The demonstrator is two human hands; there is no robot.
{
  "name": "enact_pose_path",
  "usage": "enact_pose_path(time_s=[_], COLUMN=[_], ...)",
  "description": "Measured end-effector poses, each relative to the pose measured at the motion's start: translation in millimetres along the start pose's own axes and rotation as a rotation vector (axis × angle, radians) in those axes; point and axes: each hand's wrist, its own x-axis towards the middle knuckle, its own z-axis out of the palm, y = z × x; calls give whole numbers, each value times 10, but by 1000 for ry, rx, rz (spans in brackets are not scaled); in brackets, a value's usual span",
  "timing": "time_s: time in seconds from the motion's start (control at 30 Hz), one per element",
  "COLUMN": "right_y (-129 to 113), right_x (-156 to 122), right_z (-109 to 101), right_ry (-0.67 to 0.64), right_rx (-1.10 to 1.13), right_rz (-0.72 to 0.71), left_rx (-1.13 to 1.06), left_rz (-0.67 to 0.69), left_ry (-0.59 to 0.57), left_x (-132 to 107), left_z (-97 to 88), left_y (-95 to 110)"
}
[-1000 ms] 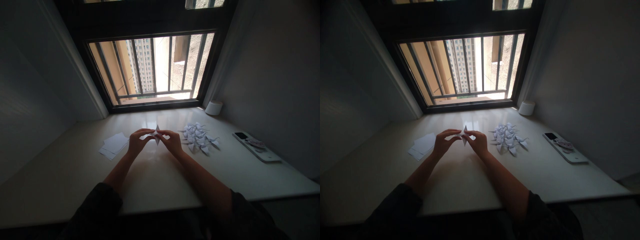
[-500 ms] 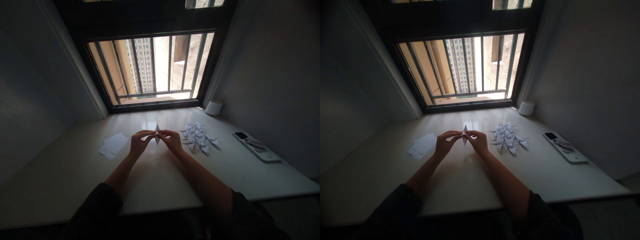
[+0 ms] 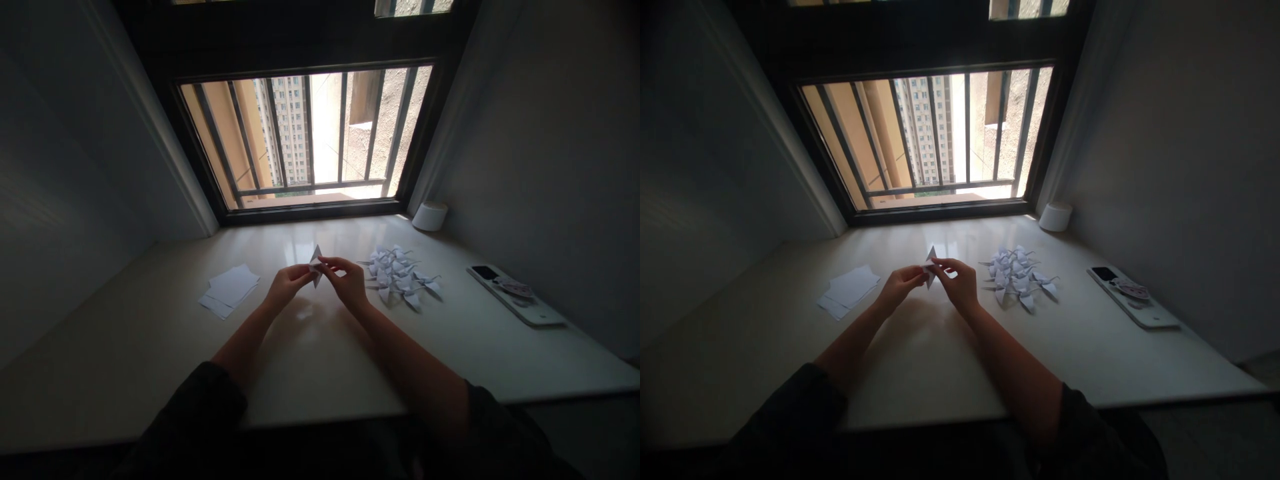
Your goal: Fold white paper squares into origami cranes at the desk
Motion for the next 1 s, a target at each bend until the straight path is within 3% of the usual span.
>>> enact_pose_path(time_s=[0.17, 0.4, 1.0], right_y=[21, -10, -18], right_x=[25, 59, 56], right_z=[0, 10, 13], right_ry=[-74, -182, -213], right_rx=[78, 305, 510], right_rz=[1, 178, 296], left_rx=[-148, -288, -424], left_rz=[-114, -183, -258], left_ry=[18, 11, -25], left_x=[4, 26, 54], left_z=[15, -16, -67], left_y=[-17, -78, -113])
